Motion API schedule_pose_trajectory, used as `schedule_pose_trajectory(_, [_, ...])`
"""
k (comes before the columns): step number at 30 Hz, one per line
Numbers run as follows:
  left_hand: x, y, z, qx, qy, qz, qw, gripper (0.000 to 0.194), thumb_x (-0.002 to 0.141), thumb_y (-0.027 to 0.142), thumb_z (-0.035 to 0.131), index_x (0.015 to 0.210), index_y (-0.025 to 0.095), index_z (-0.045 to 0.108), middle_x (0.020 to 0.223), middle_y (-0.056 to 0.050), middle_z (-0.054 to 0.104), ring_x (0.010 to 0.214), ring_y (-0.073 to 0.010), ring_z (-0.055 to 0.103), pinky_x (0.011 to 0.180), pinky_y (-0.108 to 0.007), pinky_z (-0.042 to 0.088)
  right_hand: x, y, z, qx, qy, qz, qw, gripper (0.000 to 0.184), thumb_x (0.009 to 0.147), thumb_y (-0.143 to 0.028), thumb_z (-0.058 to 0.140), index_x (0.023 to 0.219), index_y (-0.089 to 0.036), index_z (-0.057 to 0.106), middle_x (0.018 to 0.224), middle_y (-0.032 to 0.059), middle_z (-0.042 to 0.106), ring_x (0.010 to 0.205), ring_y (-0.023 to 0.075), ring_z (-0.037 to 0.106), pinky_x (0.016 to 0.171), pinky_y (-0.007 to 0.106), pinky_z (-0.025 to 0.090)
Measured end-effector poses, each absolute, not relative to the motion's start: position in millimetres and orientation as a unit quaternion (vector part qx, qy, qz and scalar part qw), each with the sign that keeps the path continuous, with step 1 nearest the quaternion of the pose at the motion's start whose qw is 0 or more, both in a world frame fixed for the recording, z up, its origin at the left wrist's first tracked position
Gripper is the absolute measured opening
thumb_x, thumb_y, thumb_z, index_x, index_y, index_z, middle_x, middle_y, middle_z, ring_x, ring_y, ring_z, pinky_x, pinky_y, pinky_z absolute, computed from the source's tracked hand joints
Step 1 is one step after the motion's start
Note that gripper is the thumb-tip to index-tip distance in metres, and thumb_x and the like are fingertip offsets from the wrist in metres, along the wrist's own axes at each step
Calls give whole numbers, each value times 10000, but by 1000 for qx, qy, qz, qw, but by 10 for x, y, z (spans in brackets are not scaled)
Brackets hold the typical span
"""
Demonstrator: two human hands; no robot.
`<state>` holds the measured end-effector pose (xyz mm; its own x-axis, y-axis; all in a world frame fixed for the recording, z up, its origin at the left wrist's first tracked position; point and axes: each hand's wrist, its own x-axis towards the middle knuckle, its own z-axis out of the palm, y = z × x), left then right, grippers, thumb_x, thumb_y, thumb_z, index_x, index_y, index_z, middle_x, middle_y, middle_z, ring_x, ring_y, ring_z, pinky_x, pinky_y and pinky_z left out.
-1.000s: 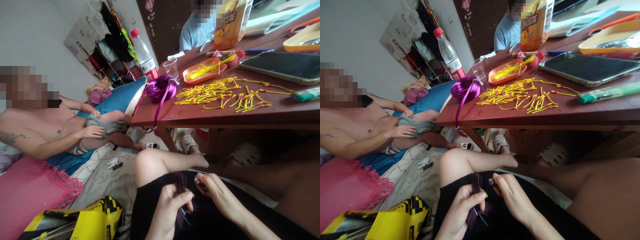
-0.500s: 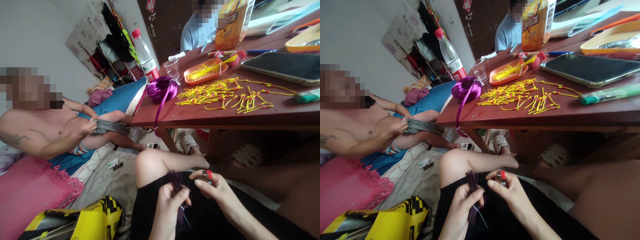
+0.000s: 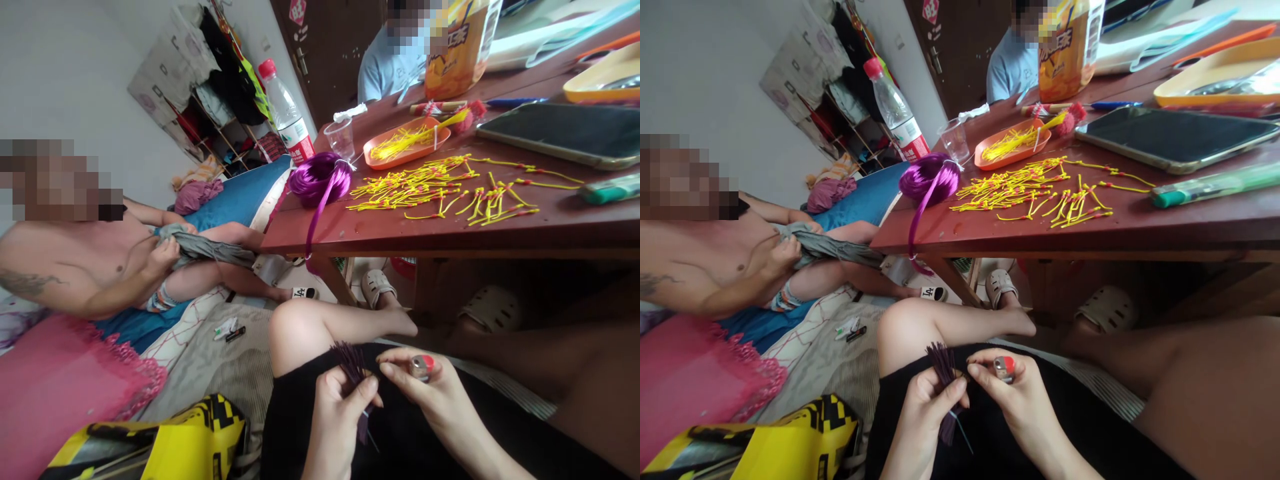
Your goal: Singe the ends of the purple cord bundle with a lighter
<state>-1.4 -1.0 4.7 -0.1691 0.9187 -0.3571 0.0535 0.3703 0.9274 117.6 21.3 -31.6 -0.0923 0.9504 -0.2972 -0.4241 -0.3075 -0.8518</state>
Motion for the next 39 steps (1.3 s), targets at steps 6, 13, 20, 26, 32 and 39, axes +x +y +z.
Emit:
schedule_pose_trajectory(6, [-5,1,39,379,644,417,517,206,638,315,687,595,122,630,504,-9,566,531,-123,477,558,-222,357,1173,203,-331,-448,-328,644,526,190,557,-349,718,613,-168,703,573,42,661,515,150,556,496,228,463])
schedule_pose_trajectory(13, [-13,-8,38,379,650,415,513,193,642,309,681,612,125,627,496,-3,567,514,-114,463,549,-221,354,1207,226,-319,-450,-337,621,546,145,560,-318,717,611,-182,706,571,32,651,514,140,549,493,213,450])
schedule_pose_trajectory(20, [-13,-6,49,358,650,421,521,187,643,292,682,614,119,617,491,-2,561,518,-108,457,540,-214,343,1206,222,-367,-449,-322,638,536,229,572,-360,713,655,-150,678,414,-66,356,402,51,266,379,184,244])
schedule_pose_trajectory(26, [-15,-3,34,353,649,424,524,185,646,291,683,633,117,620,497,-1,565,515,-105,459,541,-213,346,1181,232,-344,-448,-347,642,517,226,573,-365,700,577,-144,655,436,-42,407,427,66,283,411,207,273])
schedule_pose_trajectory(32, [-28,3,28,407,659,412,480,186,673,298,658,603,131,616,491,6,570,503,-108,482,537,-208,377,1220,252,-344,-458,-365,620,523,229,597,-372,684,593,-146,646,455,-42,394,436,67,269,402,206,231])
schedule_pose_trajectory(39, [-100,-29,17,547,688,374,296,182,714,326,606,662,163,666,664,-54,666,619,-191,604,625,-283,477,1238,228,-324,-438,-359,628,534,237,582,-370,694,637,-150,628,449,-62,333,436,72,263,416,211,213])
